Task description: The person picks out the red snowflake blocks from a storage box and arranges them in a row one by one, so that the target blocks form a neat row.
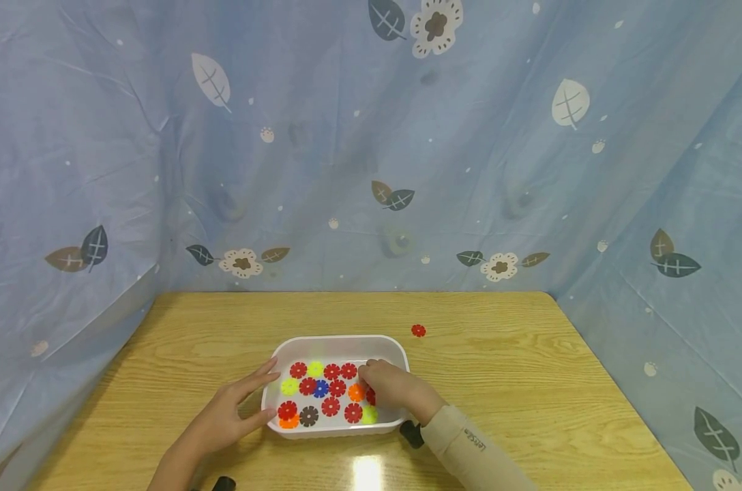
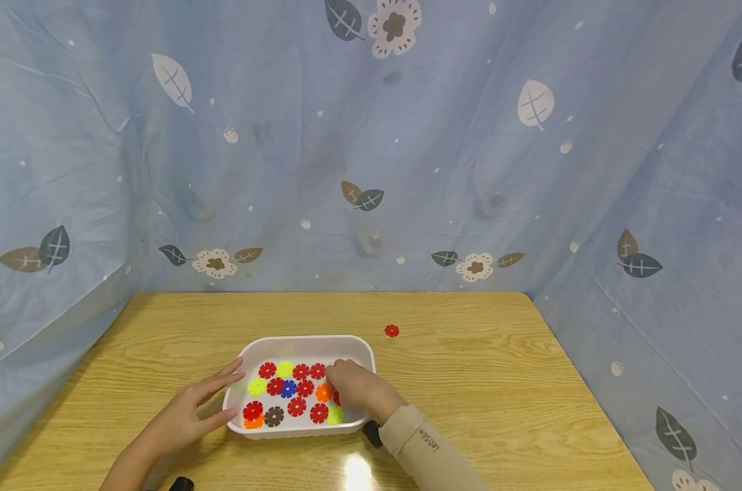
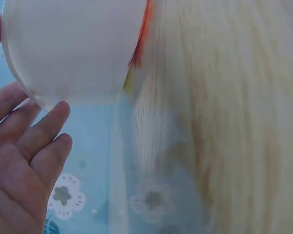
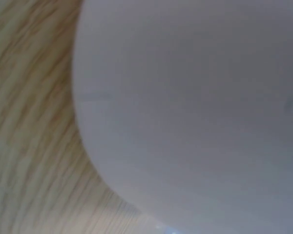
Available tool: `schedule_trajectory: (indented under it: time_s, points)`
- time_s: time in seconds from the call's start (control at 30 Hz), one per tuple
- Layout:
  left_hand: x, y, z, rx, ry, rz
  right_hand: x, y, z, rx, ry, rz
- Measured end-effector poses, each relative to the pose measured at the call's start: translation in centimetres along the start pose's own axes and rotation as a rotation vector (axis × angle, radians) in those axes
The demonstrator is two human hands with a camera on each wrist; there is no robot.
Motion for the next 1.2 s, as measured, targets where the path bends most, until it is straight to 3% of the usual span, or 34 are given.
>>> schedule_trajectory:
  time_s: [0.63,1.2]
  points:
    - [-0.13,-0.07,0.16,-0.007,0.018,0.009,-0.02,-0.31,0.02,0.000,-0.026,-0.027]
    - [-0.11,-0.03,0.20,0.005,0.002,-0.005,0.14,-0.68,0.19,-0.085,-0.097,-0.029]
Point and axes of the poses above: each hand's wrist, its own x-axis away from the middle knuckle, its own y-axis out of the palm, z = x × y, the point moved 1 cm from there along -x, towards the middle knuckle, and after that the axes turned 3 degrees about -z, right-handed, at the moved point
